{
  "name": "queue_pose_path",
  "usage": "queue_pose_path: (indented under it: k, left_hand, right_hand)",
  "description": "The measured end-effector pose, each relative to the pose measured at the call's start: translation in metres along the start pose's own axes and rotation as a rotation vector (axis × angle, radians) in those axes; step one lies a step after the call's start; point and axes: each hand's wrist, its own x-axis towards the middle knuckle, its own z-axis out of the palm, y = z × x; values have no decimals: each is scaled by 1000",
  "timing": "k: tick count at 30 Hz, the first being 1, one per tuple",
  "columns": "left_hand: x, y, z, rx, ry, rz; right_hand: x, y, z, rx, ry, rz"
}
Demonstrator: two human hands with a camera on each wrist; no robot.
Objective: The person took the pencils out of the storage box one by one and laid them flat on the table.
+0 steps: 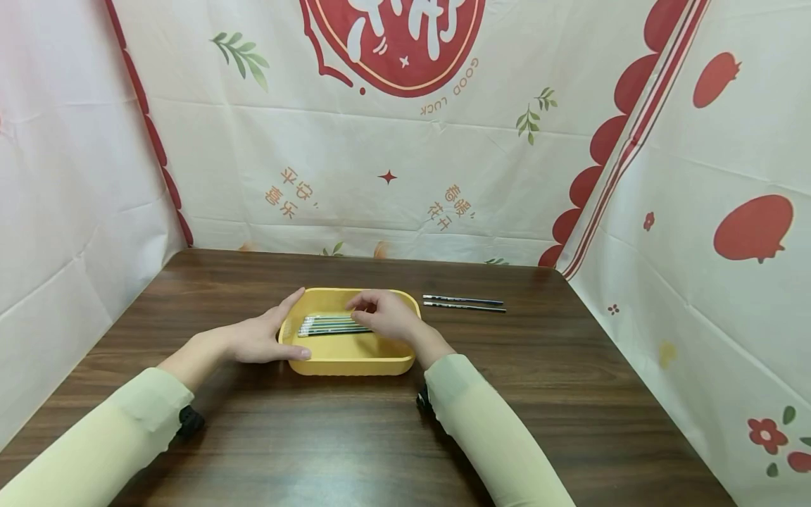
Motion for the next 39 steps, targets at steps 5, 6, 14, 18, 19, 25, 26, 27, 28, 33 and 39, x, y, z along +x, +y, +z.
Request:
queue_pose_path:
  k: [5,6,14,18,19,25,26,27,28,33,39]
  left_hand:
    - [0,1,-1,4,-3,-9]
    - [0,1,-1,5,-3,-8]
    - [0,0,0,6,1,-7]
    - [0,0,1,-1,0,-1]
    - [0,0,1,-2,1,1]
    - [0,0,1,-4,2,6]
    - [0,0,1,-4,1,6]
    - [0,0,1,-4,1,6]
    - [0,0,1,-3,0,6]
    - [-1,0,2,2,-1,3]
    - [-1,1,1,1,0,3]
  right_hand:
    - [3,3,3,14,-25,22]
    - [3,4,4,14,-37,29]
    - [3,2,7,5,-150,57]
    - [3,1,6,-43,-175,74]
    - [2,1,6,-53,-178,79]
    - [1,0,6,-69,-183,89]
    - [1,-1,6,-75,-185,86]
    - [1,-1,6,-77,-187,84]
    - [1,-1,6,-84,-188,83]
    - [0,-1,6,-110,-187,81]
    - [1,1,8,-138,-168,82]
